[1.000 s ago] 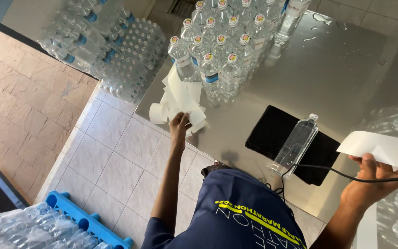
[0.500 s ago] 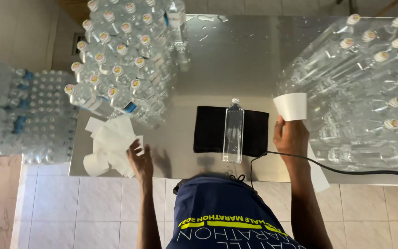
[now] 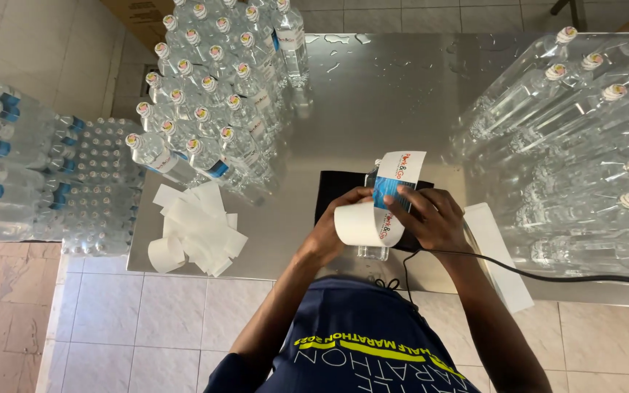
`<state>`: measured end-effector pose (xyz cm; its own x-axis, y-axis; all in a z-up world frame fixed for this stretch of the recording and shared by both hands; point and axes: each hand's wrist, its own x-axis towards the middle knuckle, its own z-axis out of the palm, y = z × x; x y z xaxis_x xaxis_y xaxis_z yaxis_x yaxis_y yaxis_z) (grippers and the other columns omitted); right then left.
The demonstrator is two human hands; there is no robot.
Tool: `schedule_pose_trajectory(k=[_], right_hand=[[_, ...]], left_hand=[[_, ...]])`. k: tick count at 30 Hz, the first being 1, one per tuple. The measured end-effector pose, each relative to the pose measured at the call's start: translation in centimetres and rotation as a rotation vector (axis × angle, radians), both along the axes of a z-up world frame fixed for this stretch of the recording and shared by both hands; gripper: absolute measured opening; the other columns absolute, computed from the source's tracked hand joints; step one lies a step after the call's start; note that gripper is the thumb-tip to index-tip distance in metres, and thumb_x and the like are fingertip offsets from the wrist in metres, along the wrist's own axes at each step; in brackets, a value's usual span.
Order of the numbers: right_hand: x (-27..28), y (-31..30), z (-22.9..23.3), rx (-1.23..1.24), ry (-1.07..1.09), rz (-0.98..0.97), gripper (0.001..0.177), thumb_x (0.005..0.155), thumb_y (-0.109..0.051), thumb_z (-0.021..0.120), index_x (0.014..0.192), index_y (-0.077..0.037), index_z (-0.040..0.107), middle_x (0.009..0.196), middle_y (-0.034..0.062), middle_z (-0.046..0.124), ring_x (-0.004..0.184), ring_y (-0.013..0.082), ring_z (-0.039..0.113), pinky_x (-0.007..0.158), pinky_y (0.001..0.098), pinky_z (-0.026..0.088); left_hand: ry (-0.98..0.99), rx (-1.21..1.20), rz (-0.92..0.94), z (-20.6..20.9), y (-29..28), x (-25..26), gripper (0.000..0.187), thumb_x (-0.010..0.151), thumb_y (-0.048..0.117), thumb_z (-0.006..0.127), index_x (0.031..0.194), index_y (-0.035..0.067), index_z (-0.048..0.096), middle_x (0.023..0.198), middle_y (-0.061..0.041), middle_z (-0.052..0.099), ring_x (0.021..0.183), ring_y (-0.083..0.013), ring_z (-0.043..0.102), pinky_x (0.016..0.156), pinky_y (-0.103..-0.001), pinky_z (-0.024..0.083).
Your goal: Manually applying labels to plastic water bottles at a production workstation
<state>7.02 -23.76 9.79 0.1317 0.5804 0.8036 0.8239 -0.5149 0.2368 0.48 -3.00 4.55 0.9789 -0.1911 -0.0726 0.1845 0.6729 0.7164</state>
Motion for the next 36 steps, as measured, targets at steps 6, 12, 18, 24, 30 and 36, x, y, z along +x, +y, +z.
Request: schedule_pose_trajectory(k=[6,12,18,24,30,36], right_hand=[[0.2,1.1,-3.7,0.354,0.396,0.004,0.03,0.108,0.0,0.067,0.133,-0.005,0.082,0.133,0.0186,0.076,0.108,0.0337,0.073,0.086,0.0405,0.065],[-2.0,3.3,-16.2,1.03,1.595,0.749,0.069,0.096,0.004,0.075,0.16,-0.001,0.05,0.155,0.0123,0.055,0.13,0.0151,0.059,0.109,0.0278,0.055],[-3.4,4.6,-16.0,1.066,1.92,0.654,0.101,0.066,-0.02,0.103,0.15,0.008,0.055,0.123,0.0283,0.071,0.109,0.0381,0.072,0.079,0.0492,0.066],[-2.3,3.5,-13.1,1.675,1.815,0.52,0.02,0.104,-0.027,0.076,0.105,-0.01,0.067,0.107,0.0151,0.075,0.102,0.0292,0.072,0.088,0.0435,0.06],[-2.8,2.3,-13.0,1.763,1.911,0.073,0.028,0.097,-0.028,0.089,0.096,-0.004,0.075,0.083,0.0095,0.073,0.077,0.0189,0.073,0.075,0.0301,0.059],[-2.0,-0.8,-19.4,1.459,1.905,-0.283,0.041,0.089,-0.031,0.098,0.086,0.004,0.077,0.076,0.0196,0.075,0.064,0.0268,0.075,0.072,0.0363,0.061]], left_hand=[[-0.02,0.195,0.184,2.0,-0.6,0.9,0.034,0.103,0.011,0.079,0.134,0.001,0.071,0.113,-0.015,0.079,0.099,-0.0192,0.074,0.086,-0.037,0.059],[0.064,0.062,0.486,2.3,-0.9,2.4,0.032,0.099,0.004,0.08,0.126,0.01,0.062,0.111,-0.003,0.077,0.099,-0.0141,0.076,0.086,-0.032,0.065],[0.182,-0.169,0.517,2.6,-1.3,2.7,0.026,0.101,0.004,0.078,0.121,0.008,0.063,0.112,-0.004,0.078,0.1,-0.0222,0.08,0.089,-0.042,0.068],[0.217,-0.2,0.491,-0.3,-2.3,2.2,0.021,0.103,0.013,0.078,0.119,0.008,0.064,0.11,-0.007,0.08,0.105,-0.0269,0.081,0.096,-0.052,0.067],[0.319,-0.062,0.473,-8.0,-2.3,2.6,0.029,0.102,0.015,0.081,0.124,0.007,0.064,0.114,-0.009,0.078,0.109,-0.0289,0.08,0.098,-0.055,0.066],[0.502,0.035,0.471,-11.8,-2.6,2.3,0.049,0.095,0.024,0.09,0.127,0.002,0.061,0.106,-0.009,0.069,0.099,-0.0272,0.074,0.094,-0.056,0.067]])
